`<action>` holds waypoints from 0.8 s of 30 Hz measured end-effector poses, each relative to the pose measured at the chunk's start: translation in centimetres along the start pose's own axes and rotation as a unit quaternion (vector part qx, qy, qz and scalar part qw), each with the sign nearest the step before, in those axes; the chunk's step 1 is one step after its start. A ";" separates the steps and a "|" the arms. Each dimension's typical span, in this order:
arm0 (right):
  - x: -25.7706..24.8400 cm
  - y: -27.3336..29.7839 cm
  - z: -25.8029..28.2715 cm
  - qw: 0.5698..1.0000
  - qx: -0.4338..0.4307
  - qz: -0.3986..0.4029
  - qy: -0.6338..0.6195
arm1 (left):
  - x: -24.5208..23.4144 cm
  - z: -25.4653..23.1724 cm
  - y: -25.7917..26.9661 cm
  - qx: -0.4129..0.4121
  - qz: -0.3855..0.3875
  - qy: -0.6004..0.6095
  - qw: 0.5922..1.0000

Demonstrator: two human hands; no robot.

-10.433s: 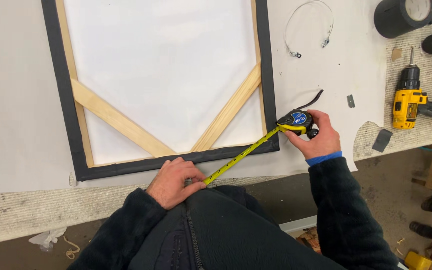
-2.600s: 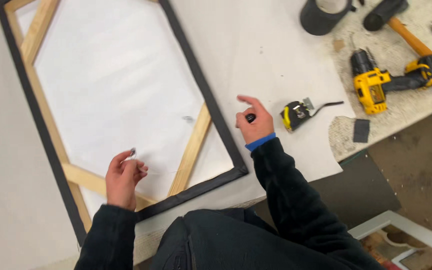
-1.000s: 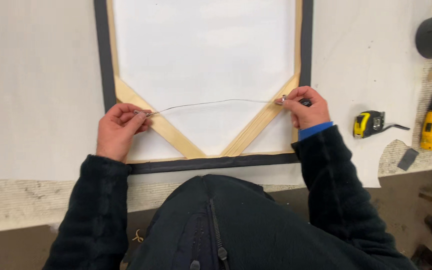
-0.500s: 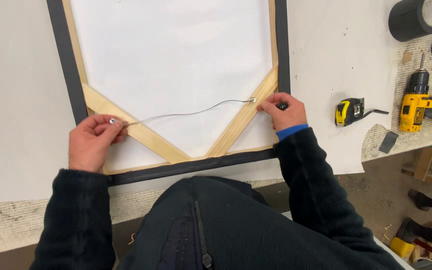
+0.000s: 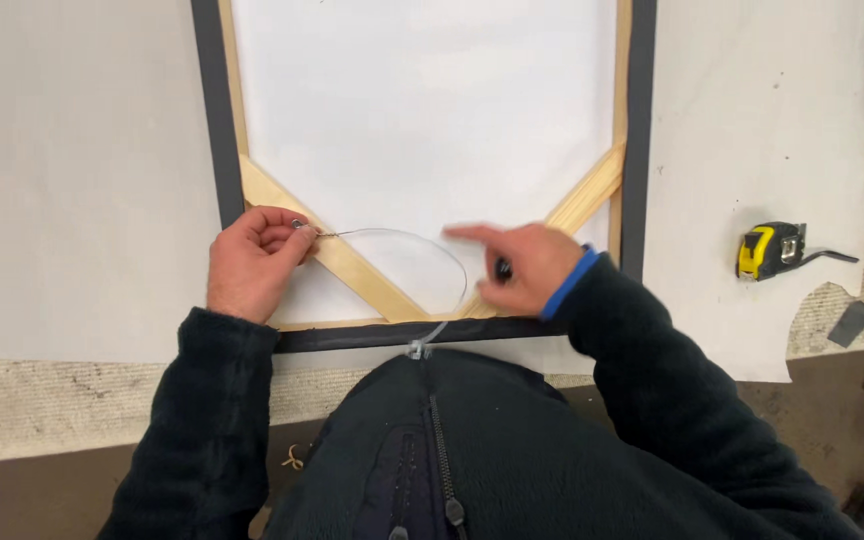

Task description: The person measures the back of a picture frame using a tape measure, retrieves hardware from a bin, and fits wooden corner supports and a hanging wire onto the frame.

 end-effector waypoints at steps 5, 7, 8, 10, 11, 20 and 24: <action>6.4 1.9 3.2 0.959 -0.196 0.188 0.078 | -0.1 0.7 0.9 -0.022 -0.002 0.004 1.000; 8.3 2.3 2.9 0.942 -0.230 0.217 0.110 | -0.4 0.9 1.1 -0.021 -0.002 -0.006 1.000; 9.2 2.8 2.7 0.924 -0.261 0.240 0.145 | -0.4 1.0 1.2 -0.015 0.003 -0.013 1.000; 8.3 2.5 3.2 0.929 -0.268 0.224 0.122 | -0.4 1.5 1.0 -0.006 0.001 -0.024 1.000; 7.9 2.6 3.5 0.935 -0.271 0.209 0.097 | -0.4 1.8 1.1 0.002 0.002 -0.037 0.999; 3.2 3.9 2.6 0.936 -0.182 0.064 -0.293 | -2.1 3.3 0.3 0.051 -0.038 -0.060 0.996; 1.3 5.1 0.6 0.937 -0.171 -0.073 -0.296 | -2.4 2.7 0.7 0.073 -0.054 -0.087 0.992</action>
Point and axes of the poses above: each hand's wrist, its own y-axis away from the middle knuckle, its own x-axis out of the palm, z = x × y, the point moved 2 cm from there along -y, towards the middle knuckle, and after that the axes turned 5 degrees about -z, right-handed, at the moved point
